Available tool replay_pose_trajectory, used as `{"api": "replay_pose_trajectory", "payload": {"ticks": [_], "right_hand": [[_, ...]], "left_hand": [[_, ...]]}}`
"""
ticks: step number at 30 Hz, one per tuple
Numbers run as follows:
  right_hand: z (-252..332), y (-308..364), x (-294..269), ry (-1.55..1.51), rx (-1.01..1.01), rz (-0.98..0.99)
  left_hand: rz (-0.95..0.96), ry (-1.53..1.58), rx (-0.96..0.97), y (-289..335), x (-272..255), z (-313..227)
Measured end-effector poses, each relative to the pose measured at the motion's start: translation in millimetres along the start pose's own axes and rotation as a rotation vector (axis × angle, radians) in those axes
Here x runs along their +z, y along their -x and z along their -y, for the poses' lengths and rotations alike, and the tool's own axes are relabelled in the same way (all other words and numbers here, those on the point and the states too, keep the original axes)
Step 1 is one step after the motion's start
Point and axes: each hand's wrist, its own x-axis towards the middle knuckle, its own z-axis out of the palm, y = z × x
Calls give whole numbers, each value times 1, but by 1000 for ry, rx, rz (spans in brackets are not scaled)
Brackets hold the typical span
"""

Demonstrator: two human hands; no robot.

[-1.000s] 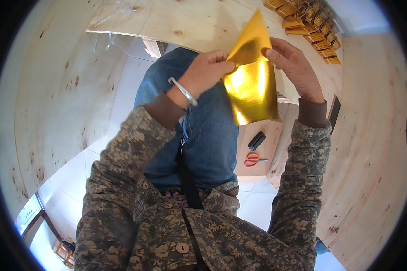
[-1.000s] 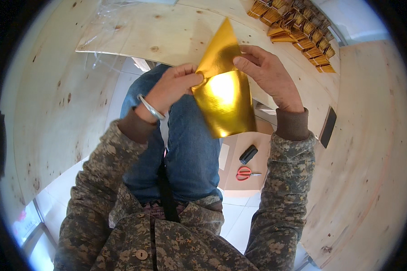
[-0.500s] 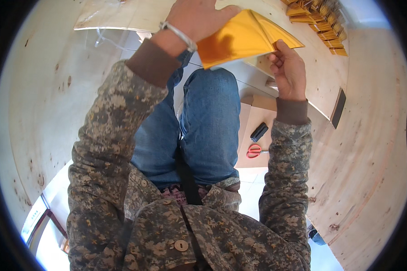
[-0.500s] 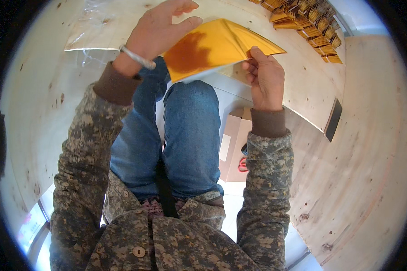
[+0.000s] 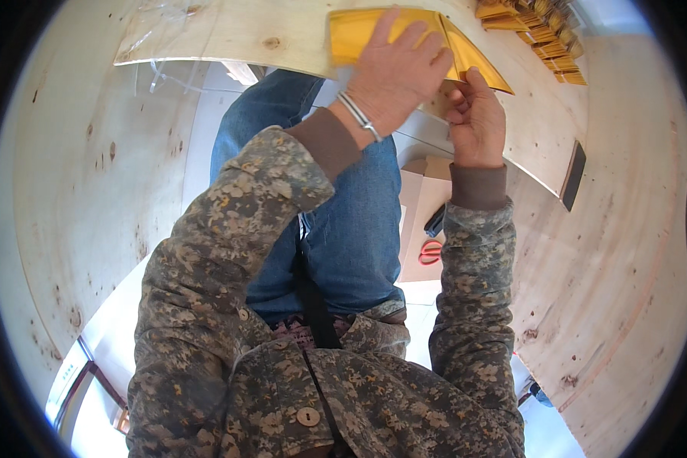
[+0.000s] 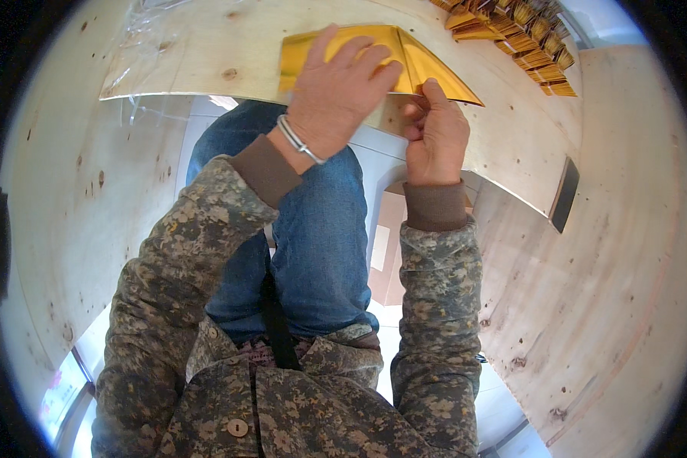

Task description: The person folds a single sheet of gold foil on a low wooden table. They smooth the sheet, fold it in half lengthwise, then fold the edges inward to form a narrow packet, and finally fold it in half again to create a compact folded piece.

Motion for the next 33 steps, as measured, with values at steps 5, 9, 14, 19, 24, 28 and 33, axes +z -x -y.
{"api": "replay_pose_trajectory", "payload": {"ticks": [5, 9, 14, 19, 24, 28, 33], "right_hand": [[5, 0, -7, -39, 37, -7], [6, 4, -11, -34, 102, 19], [24, 25, -33, 196, 238, 117], [16, 57, -34, 757, -363, 89], [-3, 47, 16, 1124, -1234, 373], [-24, 38, 47, 1235, -1311, 473], [-38, 25, 51, 981, -1110, 469]], "left_hand": [[-69, 38, -72, 28, -8, 45], [-53, 166, -155, 48, -16, 64], [-42, 298, -145, 58, -14, 74], [-7, 312, -143, 65, -9, 79], [8, 362, -180, 66, -8, 82], [-6, 397, -173, 65, -8, 88], [-90, 545, -200, 61, -10, 86]]}}
